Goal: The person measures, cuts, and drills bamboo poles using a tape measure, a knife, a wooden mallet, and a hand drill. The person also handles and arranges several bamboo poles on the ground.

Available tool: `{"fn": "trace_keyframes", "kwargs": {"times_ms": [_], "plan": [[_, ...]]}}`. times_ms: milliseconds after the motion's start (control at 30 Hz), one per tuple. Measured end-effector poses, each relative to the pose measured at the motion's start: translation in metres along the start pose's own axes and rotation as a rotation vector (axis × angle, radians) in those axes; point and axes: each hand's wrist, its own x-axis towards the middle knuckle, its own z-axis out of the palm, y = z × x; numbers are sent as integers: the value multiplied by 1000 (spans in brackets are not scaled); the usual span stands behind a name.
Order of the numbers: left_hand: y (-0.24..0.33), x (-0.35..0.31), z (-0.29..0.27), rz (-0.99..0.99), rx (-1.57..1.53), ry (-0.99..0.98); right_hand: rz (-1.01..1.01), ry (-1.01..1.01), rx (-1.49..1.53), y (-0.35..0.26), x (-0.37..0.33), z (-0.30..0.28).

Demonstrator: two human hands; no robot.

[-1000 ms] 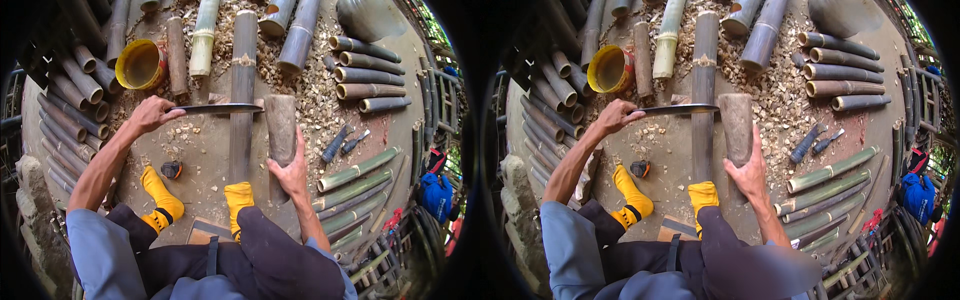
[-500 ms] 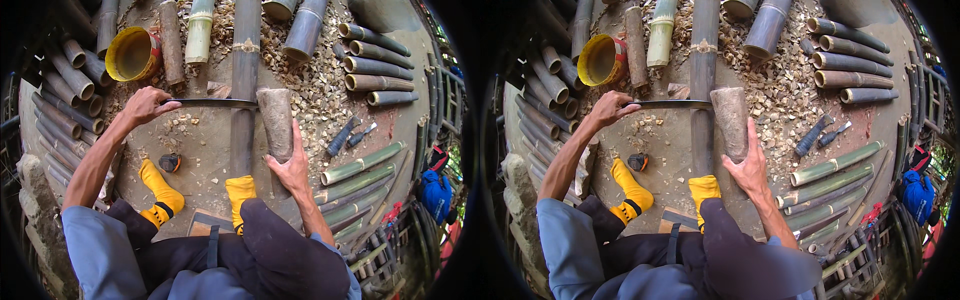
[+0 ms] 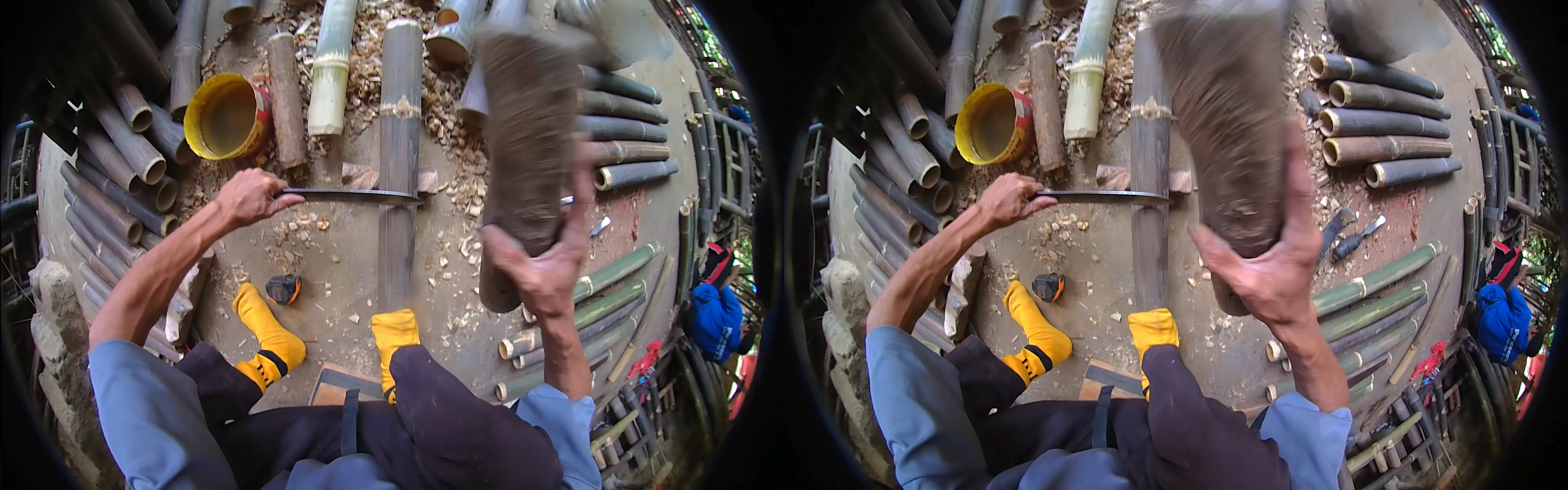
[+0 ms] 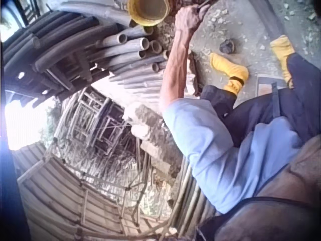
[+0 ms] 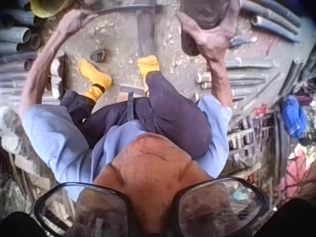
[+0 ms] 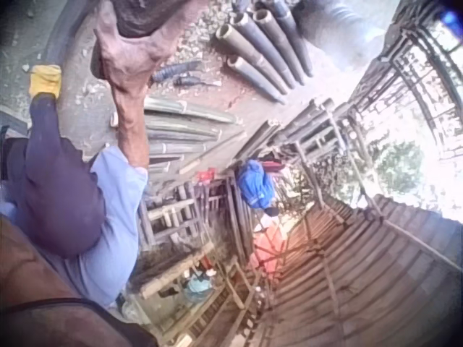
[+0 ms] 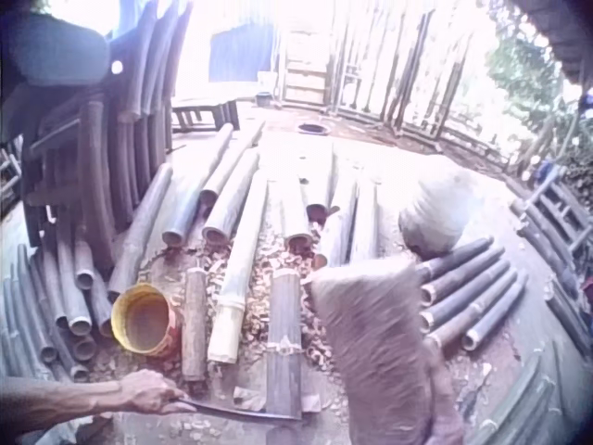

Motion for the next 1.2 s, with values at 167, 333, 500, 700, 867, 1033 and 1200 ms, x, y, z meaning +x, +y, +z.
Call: {"fn": "trace_keyframes", "kwargs": {"times_ms": [167,333,500,700,867,1033,1200], "plan": [[9,15,-1,42,30,29,-20,12,23,27,0,18],[9,3,-7,-1,82,-73,394,-808,-184,30,26,9],[-5,3,3,2,24,-6,69,-96,141,-54,68,-16],[-1,14,-1,34,33,17,212,-760,-297,64,11,28],[-4,10,8,-18,-16,-66,15,-558,-200,19,35,15],[-3,8,9,11,30,-47,-160,158,314,11,23,32],[-2,4,11,-21,-54,-31,284,-861,-213,49,4,16]]}}
